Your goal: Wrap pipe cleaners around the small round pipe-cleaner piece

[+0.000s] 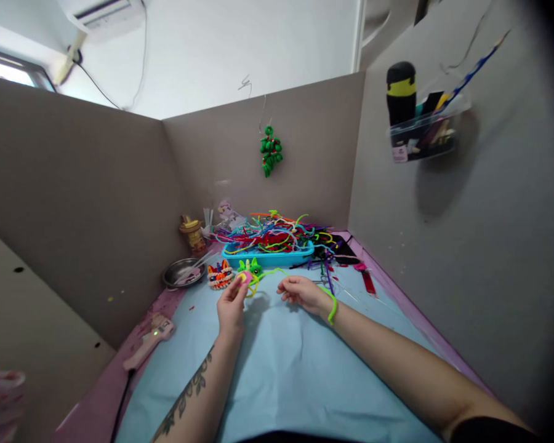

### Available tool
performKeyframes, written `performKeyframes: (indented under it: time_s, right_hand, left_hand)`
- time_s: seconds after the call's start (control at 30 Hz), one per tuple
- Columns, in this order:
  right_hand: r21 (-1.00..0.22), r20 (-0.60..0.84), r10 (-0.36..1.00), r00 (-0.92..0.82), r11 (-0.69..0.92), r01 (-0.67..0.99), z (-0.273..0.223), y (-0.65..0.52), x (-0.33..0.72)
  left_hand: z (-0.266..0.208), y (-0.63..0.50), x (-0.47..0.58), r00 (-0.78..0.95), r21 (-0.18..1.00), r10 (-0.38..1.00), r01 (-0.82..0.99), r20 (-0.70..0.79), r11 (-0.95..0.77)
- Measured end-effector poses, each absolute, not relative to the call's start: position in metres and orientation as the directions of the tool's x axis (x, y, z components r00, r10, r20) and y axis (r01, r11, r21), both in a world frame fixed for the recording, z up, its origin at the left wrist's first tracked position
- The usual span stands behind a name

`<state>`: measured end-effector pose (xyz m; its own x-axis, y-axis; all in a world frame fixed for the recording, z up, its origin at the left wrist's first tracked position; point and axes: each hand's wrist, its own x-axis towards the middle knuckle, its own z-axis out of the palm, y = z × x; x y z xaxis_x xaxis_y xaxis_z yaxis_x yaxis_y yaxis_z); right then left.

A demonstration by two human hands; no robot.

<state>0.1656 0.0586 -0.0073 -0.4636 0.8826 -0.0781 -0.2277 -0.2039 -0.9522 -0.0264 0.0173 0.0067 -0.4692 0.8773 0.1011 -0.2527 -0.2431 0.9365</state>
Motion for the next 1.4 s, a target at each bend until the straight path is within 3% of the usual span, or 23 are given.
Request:
performKeyframes:
  time_s: [0.1,0.2,0.4,0.5,0.57,0.7,0.83,0.93,1.07,1.13,1.2,1.4]
  right_hand:
    - [-0.954,-0.188,0.717,-0.671,-0.297,-0.049,-0.001,0.065,0.178]
    - [-0.942,-0.288,0.631,-0.72,-0.32,0.097,0.005,0.074,0.192]
    - [-0.941,-0.288,0.722,-0.629,-0.335,0.046,0.017,0.085,0.214]
    - [-0.976,-0.215,0.767,-0.605,-0.184,0.114,0.02,0.079,0.208]
    - [-0.958,-0.203,0.753,-0.626,-0.021,0.286,0.021,0.071,0.198]
    - [-0.759,-0.149,0.752,-0.642,0.329,0.562,0.015,0.05,0.172]
    - [-0.654,0.08,0.901,-0.427,0.371,0.659,0.011,0.037,0.156]
    - [-0.787,0.222,0.925,-0.307,0.356,0.504,0.018,0.037,0.156]
    - [-0.97,0.245,0.944,-0.222,0.238,-0.057,0.026,0.043,0.161]
    - [-0.949,0.177,0.957,-0.228,0.105,-0.297,0.024,0.045,0.163]
    - [-0.903,0.111,0.959,-0.261,-0.012,-0.43,0.02,0.047,0.163]
    - [-0.821,-0.014,0.941,-0.337,-0.203,-0.534,0.013,0.049,0.162]
  left_hand:
    - [0.007,0.02,-0.031,-0.573,0.915,0.813,-0.264,0.104,-0.304]
    - [0.006,0.022,-0.034,-0.627,0.896,0.772,-0.276,0.105,-0.347]
    - [0.002,0.027,-0.039,-0.639,0.89,0.762,-0.279,0.109,-0.361]
    - [-0.001,0.028,-0.04,-0.613,0.897,0.78,-0.267,0.123,-0.352]
    - [-0.004,0.029,-0.039,-0.6,0.9,0.788,-0.257,0.137,-0.353]
    - [-0.005,0.028,-0.04,-0.597,0.902,0.789,-0.247,0.145,-0.353]
    - [-0.001,0.026,-0.039,-0.571,0.907,0.813,-0.274,0.115,-0.32]
    - [0.001,0.024,-0.036,-0.495,0.917,0.866,-0.306,0.078,-0.258]
    - [0.002,0.019,-0.028,-0.345,0.939,0.934,-0.283,0.089,-0.194]
    - [0.002,0.017,-0.025,-0.305,0.95,0.948,-0.261,0.09,-0.174]
    - [0.002,0.015,-0.022,-0.276,0.957,0.956,-0.238,0.095,-0.164]
    - [-0.001,0.014,-0.021,-0.196,0.958,0.971,-0.223,0.136,-0.179]
